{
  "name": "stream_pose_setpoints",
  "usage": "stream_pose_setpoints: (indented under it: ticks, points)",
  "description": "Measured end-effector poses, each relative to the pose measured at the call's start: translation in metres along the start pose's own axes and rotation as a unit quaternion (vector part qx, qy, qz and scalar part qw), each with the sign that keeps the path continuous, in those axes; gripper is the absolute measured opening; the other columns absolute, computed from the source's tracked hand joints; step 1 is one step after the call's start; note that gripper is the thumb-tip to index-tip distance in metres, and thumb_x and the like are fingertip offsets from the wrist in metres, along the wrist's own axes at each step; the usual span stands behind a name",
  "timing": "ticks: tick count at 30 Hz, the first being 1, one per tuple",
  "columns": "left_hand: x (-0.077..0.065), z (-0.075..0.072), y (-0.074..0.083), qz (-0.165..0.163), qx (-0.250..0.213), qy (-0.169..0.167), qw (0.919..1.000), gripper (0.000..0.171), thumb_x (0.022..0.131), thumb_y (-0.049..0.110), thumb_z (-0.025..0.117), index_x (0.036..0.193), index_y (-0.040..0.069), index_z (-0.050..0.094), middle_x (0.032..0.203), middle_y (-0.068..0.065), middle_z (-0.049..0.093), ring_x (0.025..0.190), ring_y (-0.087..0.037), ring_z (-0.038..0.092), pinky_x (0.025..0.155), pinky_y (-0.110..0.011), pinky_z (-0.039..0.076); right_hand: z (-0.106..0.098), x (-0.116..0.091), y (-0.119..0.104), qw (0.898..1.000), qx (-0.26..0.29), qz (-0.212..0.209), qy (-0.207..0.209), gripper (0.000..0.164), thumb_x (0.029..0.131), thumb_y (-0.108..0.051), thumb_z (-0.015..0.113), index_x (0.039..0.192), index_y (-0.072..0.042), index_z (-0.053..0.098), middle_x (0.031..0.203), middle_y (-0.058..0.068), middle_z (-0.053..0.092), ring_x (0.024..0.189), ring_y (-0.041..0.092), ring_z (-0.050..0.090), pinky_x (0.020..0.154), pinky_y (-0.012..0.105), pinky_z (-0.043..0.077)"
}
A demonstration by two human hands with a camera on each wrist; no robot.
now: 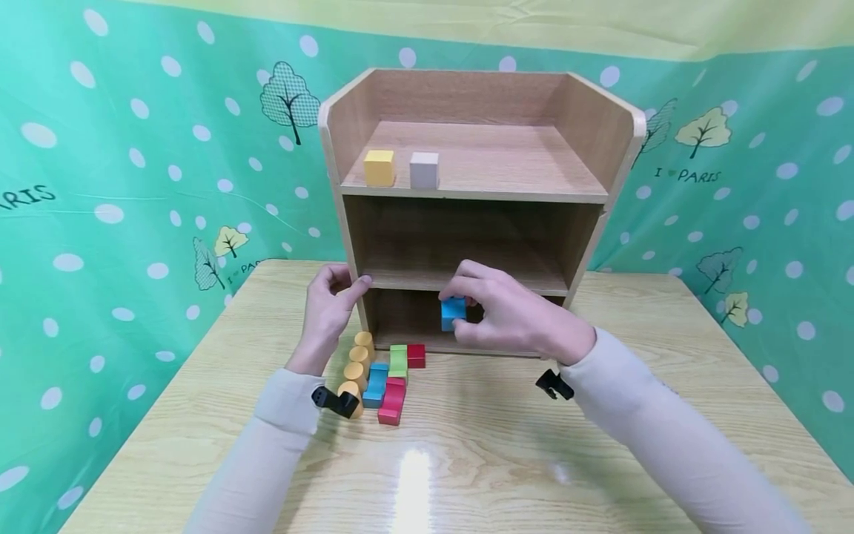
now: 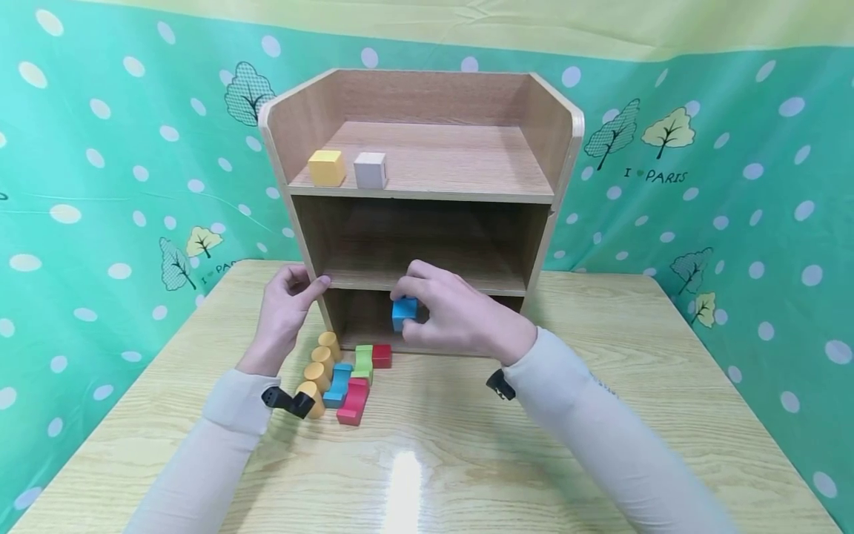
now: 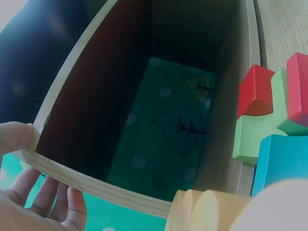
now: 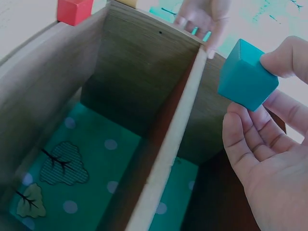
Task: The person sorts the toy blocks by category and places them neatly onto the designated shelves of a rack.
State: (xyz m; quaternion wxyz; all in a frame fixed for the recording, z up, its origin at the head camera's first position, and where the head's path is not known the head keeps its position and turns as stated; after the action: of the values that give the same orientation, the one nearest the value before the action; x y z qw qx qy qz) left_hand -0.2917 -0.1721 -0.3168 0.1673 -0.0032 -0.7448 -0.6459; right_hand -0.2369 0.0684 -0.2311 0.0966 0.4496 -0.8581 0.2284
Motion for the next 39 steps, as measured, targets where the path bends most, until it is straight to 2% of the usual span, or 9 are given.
stream_pose_setpoints:
  ticks: [6,11,23,32,39]
  points:
    - [-0.001,0.000,0.001,0.001,-0.001,0.001,1.0000,0.039,0.087,0.024,0.071,0.115,0.005,0.054,0.112,-0.008,0.055,0.104,-0.022,0.050,0.089,-0.035,0.044,-0.017,0.005,-0.008,1.000,-0.015,-0.019,0.005,0.033,0.078,-0.017,0.073,0.110,-0.014,0.065,0.101,-0.007,0.052,0.086,0.011,0.052,0.072,0.025,0.050]
    - [0.000,0.000,0.001,0.002,-0.004,-0.001,1.0000,0.039,0.087,0.025,0.071,0.115,0.004,0.053,0.112,-0.008,0.055,0.104,-0.022,0.050,0.088,-0.035,0.044,-0.037,0.010,-0.013,0.998,-0.022,-0.044,0.026,0.027,0.080,-0.015,0.070,0.106,-0.012,0.065,0.097,-0.005,0.052,0.085,0.012,0.051,0.071,0.027,0.049]
    - [0.000,0.000,0.001,0.002,0.003,0.000,1.0000,0.040,0.087,0.025,0.071,0.116,0.004,0.053,0.113,-0.008,0.054,0.104,-0.022,0.049,0.089,-0.035,0.044,-0.068,0.020,-0.020,0.996,-0.039,-0.058,0.056,0.028,0.079,-0.014,0.072,0.106,-0.011,0.065,0.096,-0.004,0.052,0.083,0.009,0.050,0.069,0.026,0.047]
    - [0.000,0.000,0.001,0.000,0.003,0.000,1.0000,0.041,0.087,0.027,0.071,0.116,0.005,0.053,0.112,-0.008,0.054,0.103,-0.022,0.049,0.089,-0.035,0.044,-0.089,0.029,-0.020,0.996,-0.040,-0.038,0.065,0.029,0.080,-0.015,0.068,0.109,-0.010,0.066,0.095,-0.003,0.054,0.083,0.013,0.050,0.071,0.032,0.045]
    - [-0.001,-0.001,0.001,-0.004,0.009,0.001,1.0000,0.042,0.087,0.028,0.071,0.116,0.005,0.054,0.112,-0.008,0.054,0.104,-0.022,0.048,0.089,-0.035,0.043,-0.103,0.037,-0.023,0.995,-0.054,-0.042,0.072,0.028,0.082,-0.015,0.068,0.109,-0.010,0.066,0.095,-0.002,0.054,0.084,0.014,0.049,0.074,0.030,0.043]
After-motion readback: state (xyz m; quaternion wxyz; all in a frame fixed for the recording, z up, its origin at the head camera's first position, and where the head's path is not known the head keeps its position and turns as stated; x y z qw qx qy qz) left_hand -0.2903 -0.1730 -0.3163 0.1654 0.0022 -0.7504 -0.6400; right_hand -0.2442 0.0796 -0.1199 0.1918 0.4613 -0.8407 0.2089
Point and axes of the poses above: each hand's wrist, its own x-axis towards the middle knuckle, its own z-axis out of the palm, y = z × x, the point moved 7 cm from there along x, towards the middle knuckle
